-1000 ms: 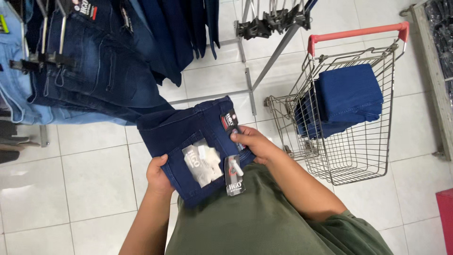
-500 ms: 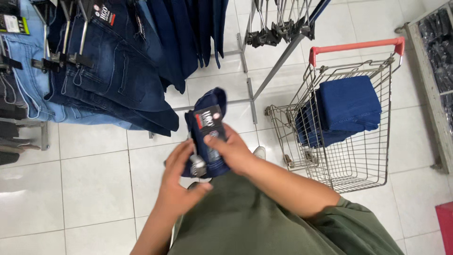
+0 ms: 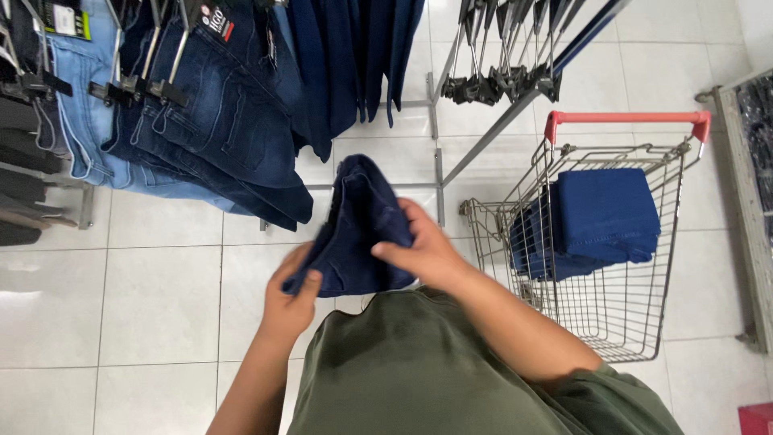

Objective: The person takes folded jeans from a shopping cart, attaches them to clip hangers, and hangs them onto a metal clothing rack before smoothing the fabric of the pant legs.

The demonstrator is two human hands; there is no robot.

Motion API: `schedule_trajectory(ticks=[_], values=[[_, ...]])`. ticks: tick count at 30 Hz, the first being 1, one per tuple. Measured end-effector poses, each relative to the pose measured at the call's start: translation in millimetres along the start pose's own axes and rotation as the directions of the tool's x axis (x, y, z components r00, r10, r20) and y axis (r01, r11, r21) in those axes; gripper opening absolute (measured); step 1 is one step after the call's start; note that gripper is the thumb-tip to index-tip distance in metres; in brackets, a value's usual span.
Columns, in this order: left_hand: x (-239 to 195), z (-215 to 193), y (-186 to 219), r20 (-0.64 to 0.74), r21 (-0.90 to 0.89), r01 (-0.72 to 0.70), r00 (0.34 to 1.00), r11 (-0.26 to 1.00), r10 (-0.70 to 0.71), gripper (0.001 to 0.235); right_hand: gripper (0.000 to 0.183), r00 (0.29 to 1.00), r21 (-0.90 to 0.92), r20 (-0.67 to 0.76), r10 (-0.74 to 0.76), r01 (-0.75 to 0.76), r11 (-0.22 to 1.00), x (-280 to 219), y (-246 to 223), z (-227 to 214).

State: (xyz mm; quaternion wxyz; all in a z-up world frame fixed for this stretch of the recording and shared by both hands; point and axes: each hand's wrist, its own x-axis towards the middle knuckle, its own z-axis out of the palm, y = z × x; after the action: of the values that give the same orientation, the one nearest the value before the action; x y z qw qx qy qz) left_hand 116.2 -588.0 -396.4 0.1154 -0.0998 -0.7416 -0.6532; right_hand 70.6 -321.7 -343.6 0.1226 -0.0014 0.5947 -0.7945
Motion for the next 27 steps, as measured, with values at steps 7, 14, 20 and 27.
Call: schedule_trajectory(ticks=[7,14,20,27], values=[[19.2,18.6,50.5,-0.403,-0.089,0.252,0.875,0.964,-0.266,0.021,0.032,0.986,-0.630,0.021,-0.166,0.142,0.764,-9.2,-78.4,-90.2],[11.8,30.7,26.9,-0.358,0.120,0.148,0.929,0.982,-0.096,0.015,0.014,0.960,-0.802,0.221,-0.171,0.279,0.528,-6.5,-118.3,-141.5],[8.7,68.8,39.7,-0.331,0.153,0.241,0.926,0.958,-0.180,0.027,0.016,0.943,-0.851,0.312,-0.117,0.333,0.407,12.0,-89.2,-194.7],[18.6,82.9,47.0,-0.280,0.231,0.299,0.932,0.926,-0.231,0.033,0.034,0.959,-0.905,0.284,-0.019,0.275,0.324,41.0,-53.3,-213.9]])
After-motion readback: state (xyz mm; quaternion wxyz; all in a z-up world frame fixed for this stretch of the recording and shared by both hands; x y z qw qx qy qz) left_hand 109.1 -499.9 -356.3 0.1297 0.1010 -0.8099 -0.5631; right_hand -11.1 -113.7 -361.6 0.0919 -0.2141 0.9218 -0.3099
